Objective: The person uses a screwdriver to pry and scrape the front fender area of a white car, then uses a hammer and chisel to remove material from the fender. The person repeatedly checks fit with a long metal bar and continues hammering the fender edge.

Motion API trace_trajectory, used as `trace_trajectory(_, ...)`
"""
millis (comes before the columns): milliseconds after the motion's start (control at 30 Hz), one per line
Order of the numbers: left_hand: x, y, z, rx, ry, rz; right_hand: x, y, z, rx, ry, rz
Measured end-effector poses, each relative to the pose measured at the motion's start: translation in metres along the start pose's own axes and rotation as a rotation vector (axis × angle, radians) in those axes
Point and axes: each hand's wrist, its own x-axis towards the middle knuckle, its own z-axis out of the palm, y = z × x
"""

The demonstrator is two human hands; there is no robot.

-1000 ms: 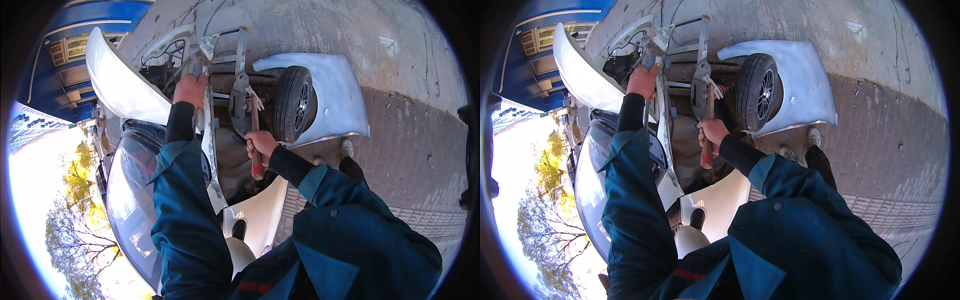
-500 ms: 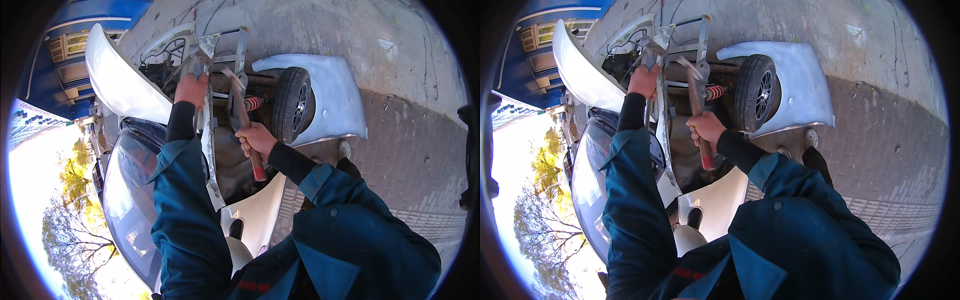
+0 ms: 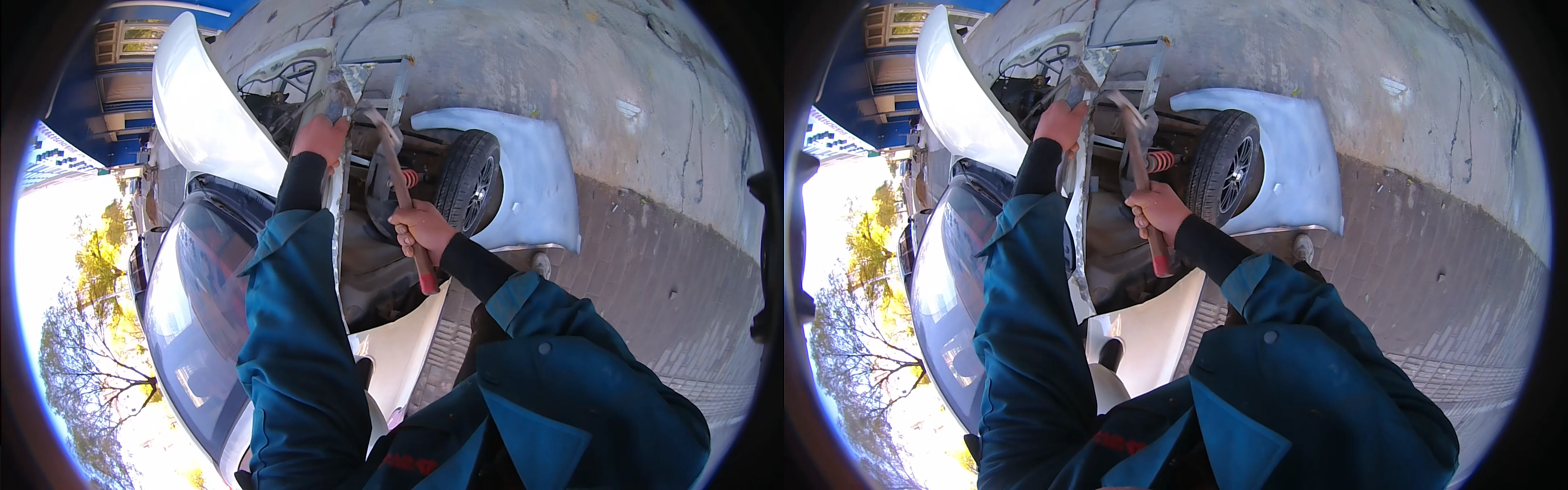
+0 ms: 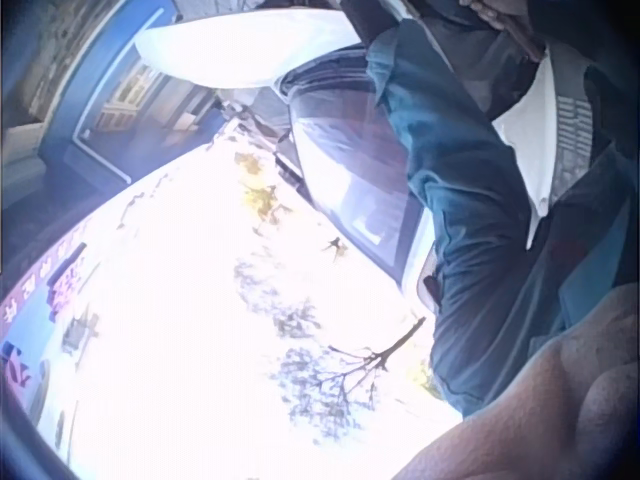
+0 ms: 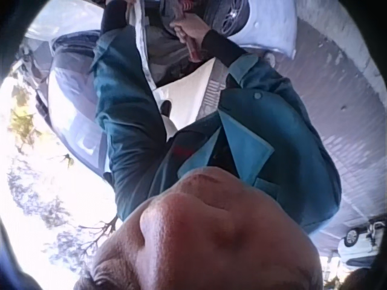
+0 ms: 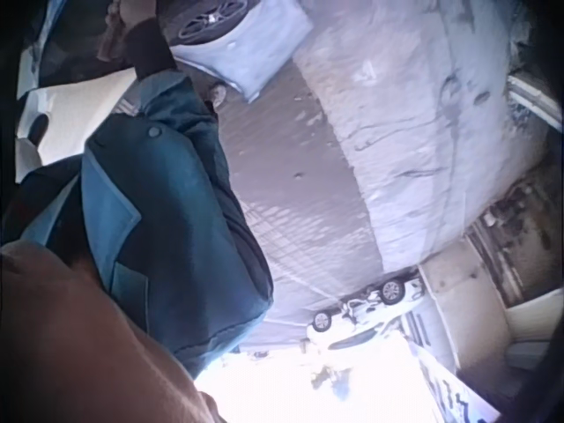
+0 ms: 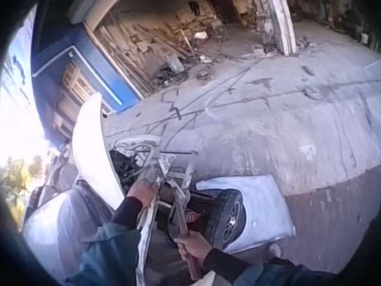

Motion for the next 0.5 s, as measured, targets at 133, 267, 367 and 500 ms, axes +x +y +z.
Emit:
trace_trajectory(133, 0.002, 0.001, 0.0, 0.037, -0.004, 0.026, -0.007, -0.006, -0.011, -0.174, 0.022, -0.037)
trace_trajectory(267, 0.001, -0.004, 0.009, 0.064, 0.047, 0.064, -0.005, 0.008, -0.018, 0.004, 0.163, 0.078)
trace_trajectory(367, 0.006, -0.007, 0.006, -0.011, 0.013, 0.071, 0.002, 0.009, -0.006, -0.045, 0.125, 0.067)
trace_trajectory(500, 0.011, -0.012, -0.002, 0.014, -0.073, 0.066, -0.002, 0.0, 0.008, -0.078, -0.087, -0.103)
